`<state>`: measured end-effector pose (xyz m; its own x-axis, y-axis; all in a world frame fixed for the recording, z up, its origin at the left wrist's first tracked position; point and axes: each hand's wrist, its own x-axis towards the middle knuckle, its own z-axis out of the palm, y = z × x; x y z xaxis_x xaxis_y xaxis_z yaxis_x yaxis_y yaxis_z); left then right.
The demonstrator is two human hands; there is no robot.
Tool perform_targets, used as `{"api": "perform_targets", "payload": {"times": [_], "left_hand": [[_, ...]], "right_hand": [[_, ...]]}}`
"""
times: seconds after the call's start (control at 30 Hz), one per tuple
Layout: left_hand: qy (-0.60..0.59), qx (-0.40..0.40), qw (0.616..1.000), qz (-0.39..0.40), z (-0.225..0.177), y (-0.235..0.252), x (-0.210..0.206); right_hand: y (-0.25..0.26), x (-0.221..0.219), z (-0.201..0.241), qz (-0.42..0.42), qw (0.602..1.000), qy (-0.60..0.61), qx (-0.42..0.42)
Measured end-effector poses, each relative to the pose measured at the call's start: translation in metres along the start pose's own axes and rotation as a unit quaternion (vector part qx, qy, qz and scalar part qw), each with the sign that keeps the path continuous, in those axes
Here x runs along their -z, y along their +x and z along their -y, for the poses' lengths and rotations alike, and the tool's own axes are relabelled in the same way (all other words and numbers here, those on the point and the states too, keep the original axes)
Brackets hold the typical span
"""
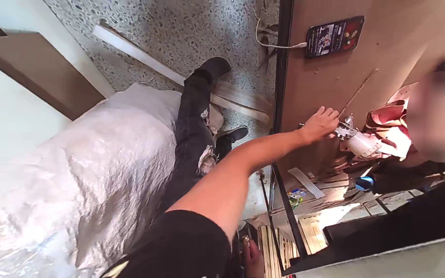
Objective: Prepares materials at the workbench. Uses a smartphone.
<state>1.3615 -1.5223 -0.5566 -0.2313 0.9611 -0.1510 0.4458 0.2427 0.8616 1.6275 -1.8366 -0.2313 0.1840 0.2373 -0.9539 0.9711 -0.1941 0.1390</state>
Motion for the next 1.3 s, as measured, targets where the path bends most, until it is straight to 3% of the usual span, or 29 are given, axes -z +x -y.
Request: {"api": "perform_targets", "payload": {"times": [0.17,0.27,0.4,0.53,0.8,0.97,1.03,1.1,1.23,1.3], "left_hand": [[0.085,0.137,0.966,-0.205,0.057,0.006,0.137],[0.155,0.198,0.957,-0.144,0.089,0.034,0.189],[0.192,0.156,0.965,-0.082,0.104,0.049,0.193],[0.163,0.227,0.96,0.006,0.095,0.058,0.206],[0.072,0.223,0.972,0.025,0.088,0.047,0.203],[-0.079,0.273,0.957,-0.052,0.103,0.017,0.215],[-0.203,0.255,0.941,-0.094,0.111,-0.006,0.224],[-0.35,0.185,0.906,-0.147,0.112,-0.039,0.239],[-0.615,0.055,0.774,-0.142,0.1,-0.106,0.274],[-0.681,0.002,0.721,-0.129,0.103,-0.129,0.287]], "right_hand": [[0.007,-0.002,0.003,0.005,1.0,-0.005,0.011],[0.013,-0.012,0.015,0.021,0.999,-0.022,0.032],[0.017,-0.018,0.032,0.03,0.999,-0.022,0.027],[0.013,-0.012,0.048,0.033,0.997,-0.043,0.053],[0.016,-0.011,0.047,0.043,0.995,-0.077,0.039],[0.016,-0.013,0.043,0.051,0.992,-0.088,0.078],[0.016,-0.013,0.043,0.051,0.991,-0.088,0.087],[0.019,-0.011,0.045,0.058,0.991,-0.088,0.078],[0.023,-0.018,0.048,0.065,0.99,-0.101,0.075],[0.023,-0.019,0.052,0.069,0.988,-0.115,0.081]]}}
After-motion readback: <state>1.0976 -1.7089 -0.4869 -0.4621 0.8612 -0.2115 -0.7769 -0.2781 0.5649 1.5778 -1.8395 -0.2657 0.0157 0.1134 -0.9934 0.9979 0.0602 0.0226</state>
